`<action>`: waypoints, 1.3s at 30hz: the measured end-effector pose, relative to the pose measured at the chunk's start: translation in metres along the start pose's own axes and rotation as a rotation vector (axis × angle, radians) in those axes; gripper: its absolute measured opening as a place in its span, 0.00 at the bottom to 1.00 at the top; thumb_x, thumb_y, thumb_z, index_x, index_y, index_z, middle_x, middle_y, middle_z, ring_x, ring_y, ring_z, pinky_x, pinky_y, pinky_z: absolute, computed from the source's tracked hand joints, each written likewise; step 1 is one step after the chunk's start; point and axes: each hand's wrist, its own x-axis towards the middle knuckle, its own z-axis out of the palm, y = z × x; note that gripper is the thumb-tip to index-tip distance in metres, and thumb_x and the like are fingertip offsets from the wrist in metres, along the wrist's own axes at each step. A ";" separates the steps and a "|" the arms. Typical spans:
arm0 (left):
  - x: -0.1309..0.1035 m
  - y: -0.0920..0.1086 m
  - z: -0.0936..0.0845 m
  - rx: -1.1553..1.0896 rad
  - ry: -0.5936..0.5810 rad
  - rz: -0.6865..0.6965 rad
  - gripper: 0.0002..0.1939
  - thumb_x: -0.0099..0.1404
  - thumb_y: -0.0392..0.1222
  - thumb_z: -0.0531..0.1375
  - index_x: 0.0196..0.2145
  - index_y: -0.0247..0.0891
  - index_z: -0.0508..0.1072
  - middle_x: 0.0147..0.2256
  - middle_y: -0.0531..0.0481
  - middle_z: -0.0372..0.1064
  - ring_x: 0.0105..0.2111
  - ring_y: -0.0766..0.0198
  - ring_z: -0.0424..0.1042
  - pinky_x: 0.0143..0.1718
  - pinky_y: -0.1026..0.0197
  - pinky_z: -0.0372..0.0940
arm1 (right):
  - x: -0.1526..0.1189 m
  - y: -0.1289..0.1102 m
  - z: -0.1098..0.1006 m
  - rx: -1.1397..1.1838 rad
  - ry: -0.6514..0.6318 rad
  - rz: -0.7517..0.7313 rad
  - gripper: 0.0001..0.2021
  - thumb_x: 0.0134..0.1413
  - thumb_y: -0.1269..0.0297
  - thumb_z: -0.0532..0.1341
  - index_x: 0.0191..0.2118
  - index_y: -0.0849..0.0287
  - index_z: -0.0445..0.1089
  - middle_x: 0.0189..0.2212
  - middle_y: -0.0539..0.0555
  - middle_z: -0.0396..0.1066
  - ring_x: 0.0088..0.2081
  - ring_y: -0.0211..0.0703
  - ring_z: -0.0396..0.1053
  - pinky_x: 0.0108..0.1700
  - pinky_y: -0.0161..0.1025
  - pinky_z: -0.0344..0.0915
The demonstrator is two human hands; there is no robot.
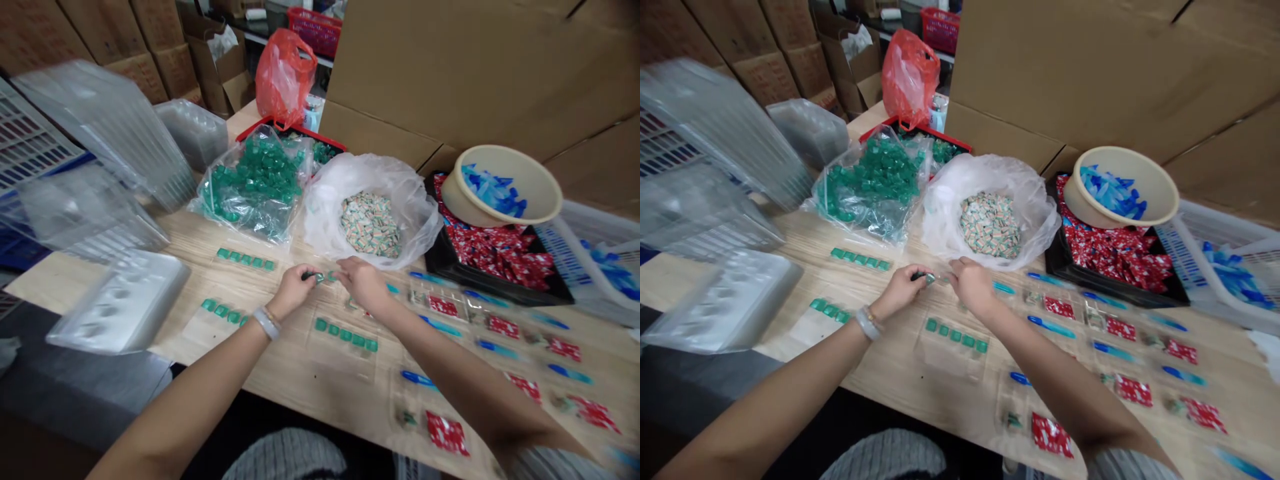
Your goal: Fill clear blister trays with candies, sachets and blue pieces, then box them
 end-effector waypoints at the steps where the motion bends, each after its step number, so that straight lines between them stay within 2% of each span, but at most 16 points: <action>1: -0.001 0.002 -0.001 -0.126 -0.020 -0.065 0.07 0.52 0.33 0.56 0.32 0.34 0.69 0.23 0.54 0.65 0.23 0.69 0.64 0.28 0.65 0.62 | -0.005 -0.002 -0.001 0.177 0.046 -0.003 0.11 0.53 0.64 0.53 0.40 0.62 0.68 0.36 0.58 0.69 0.39 0.43 0.67 0.41 0.38 0.61; 4: -0.008 0.008 0.002 -0.356 -0.069 -0.130 0.07 0.49 0.36 0.59 0.28 0.33 0.68 0.21 0.56 0.63 0.19 0.73 0.60 0.22 0.68 0.58 | -0.018 -0.011 0.005 0.772 0.007 0.058 0.11 0.50 0.61 0.55 0.37 0.60 0.68 0.30 0.53 0.70 0.32 0.38 0.67 0.37 0.37 0.63; 6: -0.014 0.012 0.006 -0.364 -0.048 -0.132 0.06 0.48 0.38 0.59 0.26 0.33 0.67 0.19 0.57 0.61 0.18 0.73 0.58 0.21 0.69 0.56 | -0.024 -0.015 0.011 1.068 -0.074 0.161 0.12 0.44 0.59 0.59 0.34 0.60 0.68 0.26 0.50 0.69 0.27 0.36 0.66 0.33 0.37 0.64; 8: -0.018 0.015 0.009 -0.309 -0.025 -0.126 0.05 0.48 0.37 0.59 0.26 0.33 0.67 0.19 0.57 0.60 0.18 0.74 0.57 0.19 0.69 0.54 | -0.026 -0.013 0.016 1.222 -0.109 0.241 0.12 0.40 0.59 0.62 0.33 0.59 0.67 0.24 0.49 0.68 0.26 0.35 0.65 0.32 0.36 0.64; 10: -0.022 0.017 0.008 -0.297 -0.030 -0.143 0.06 0.47 0.34 0.59 0.27 0.34 0.67 0.23 0.56 0.62 0.19 0.74 0.58 0.20 0.70 0.54 | -0.022 -0.006 0.018 1.223 -0.088 0.260 0.12 0.39 0.60 0.63 0.32 0.59 0.66 0.23 0.48 0.66 0.24 0.34 0.63 0.30 0.36 0.63; 12: -0.024 0.018 0.003 -0.389 -0.066 -0.209 0.08 0.47 0.31 0.58 0.29 0.34 0.68 0.27 0.54 0.65 0.23 0.73 0.61 0.22 0.70 0.56 | -0.014 0.002 0.019 1.052 0.008 0.239 0.10 0.41 0.61 0.61 0.32 0.60 0.66 0.23 0.48 0.65 0.23 0.34 0.62 0.29 0.35 0.62; 15: -0.026 0.017 -0.005 -0.606 -0.102 -0.335 0.09 0.50 0.29 0.55 0.31 0.33 0.69 0.30 0.51 0.66 0.27 0.72 0.65 0.27 0.69 0.59 | 0.001 0.006 0.021 0.561 0.121 0.125 0.07 0.46 0.66 0.58 0.34 0.61 0.67 0.27 0.52 0.66 0.29 0.37 0.64 0.33 0.37 0.61; 17: -0.027 0.014 -0.008 -0.692 -0.099 -0.386 0.08 0.51 0.30 0.55 0.31 0.33 0.70 0.29 0.51 0.67 0.28 0.71 0.66 0.30 0.68 0.60 | 0.010 0.001 0.022 0.236 0.086 0.061 0.07 0.49 0.69 0.56 0.34 0.62 0.68 0.31 0.55 0.67 0.33 0.40 0.65 0.37 0.37 0.60; 20: -0.026 0.008 -0.010 -0.734 -0.079 -0.405 0.08 0.51 0.30 0.58 0.31 0.32 0.71 0.28 0.50 0.68 0.28 0.71 0.67 0.32 0.67 0.61 | 0.016 -0.012 0.025 -0.109 -0.012 0.041 0.08 0.52 0.67 0.54 0.35 0.62 0.68 0.34 0.58 0.67 0.35 0.43 0.65 0.35 0.37 0.59; 24: -0.024 0.003 -0.009 -0.728 -0.061 -0.377 0.07 0.49 0.31 0.59 0.30 0.31 0.70 0.26 0.51 0.67 0.26 0.71 0.66 0.30 0.67 0.60 | 0.016 -0.022 0.023 -0.288 -0.051 -0.058 0.08 0.52 0.65 0.55 0.33 0.62 0.69 0.35 0.60 0.67 0.39 0.48 0.64 0.39 0.41 0.58; 26: -0.023 0.003 -0.010 -0.690 -0.019 -0.348 0.08 0.48 0.31 0.60 0.30 0.32 0.70 0.26 0.52 0.67 0.25 0.72 0.66 0.29 0.67 0.60 | 0.013 -0.023 0.021 -0.199 -0.007 -0.069 0.08 0.52 0.65 0.55 0.33 0.62 0.69 0.35 0.60 0.67 0.41 0.48 0.64 0.42 0.42 0.58; 29: -0.024 0.005 -0.012 -0.601 0.042 -0.258 0.10 0.46 0.33 0.62 0.30 0.32 0.69 0.26 0.53 0.67 0.25 0.71 0.65 0.30 0.66 0.60 | 0.008 -0.025 0.019 0.238 0.050 -0.065 0.09 0.53 0.66 0.53 0.37 0.60 0.68 0.35 0.57 0.68 0.38 0.42 0.65 0.41 0.39 0.60; 31: -0.026 0.009 -0.012 -0.604 0.049 -0.219 0.11 0.44 0.36 0.64 0.28 0.33 0.68 0.26 0.54 0.67 0.26 0.71 0.66 0.31 0.66 0.61 | 0.006 -0.026 0.021 0.605 -0.016 -0.071 0.08 0.51 0.66 0.54 0.37 0.59 0.67 0.30 0.52 0.68 0.32 0.38 0.65 0.36 0.37 0.62; 33: -0.028 0.013 -0.014 -0.676 0.028 -0.237 0.12 0.44 0.38 0.64 0.28 0.33 0.68 0.27 0.53 0.67 0.28 0.70 0.66 0.33 0.65 0.62 | 0.005 -0.027 0.023 0.860 -0.091 -0.051 0.07 0.47 0.65 0.56 0.34 0.59 0.66 0.26 0.49 0.67 0.28 0.36 0.64 0.32 0.35 0.62; 36: -0.031 0.018 -0.016 -0.700 0.006 -0.252 0.12 0.45 0.39 0.63 0.28 0.33 0.67 0.27 0.53 0.66 0.28 0.71 0.65 0.32 0.66 0.61 | 0.007 -0.028 0.021 1.010 -0.133 0.005 0.07 0.44 0.64 0.58 0.32 0.59 0.65 0.24 0.47 0.65 0.26 0.33 0.62 0.30 0.33 0.61; 39: -0.031 0.021 -0.020 -0.485 0.054 -0.128 0.09 0.46 0.38 0.62 0.27 0.33 0.67 0.26 0.54 0.64 0.26 0.71 0.63 0.29 0.67 0.59 | 0.009 -0.031 0.013 0.959 -0.166 0.019 0.07 0.44 0.63 0.59 0.30 0.60 0.65 0.23 0.48 0.65 0.25 0.33 0.61 0.28 0.32 0.60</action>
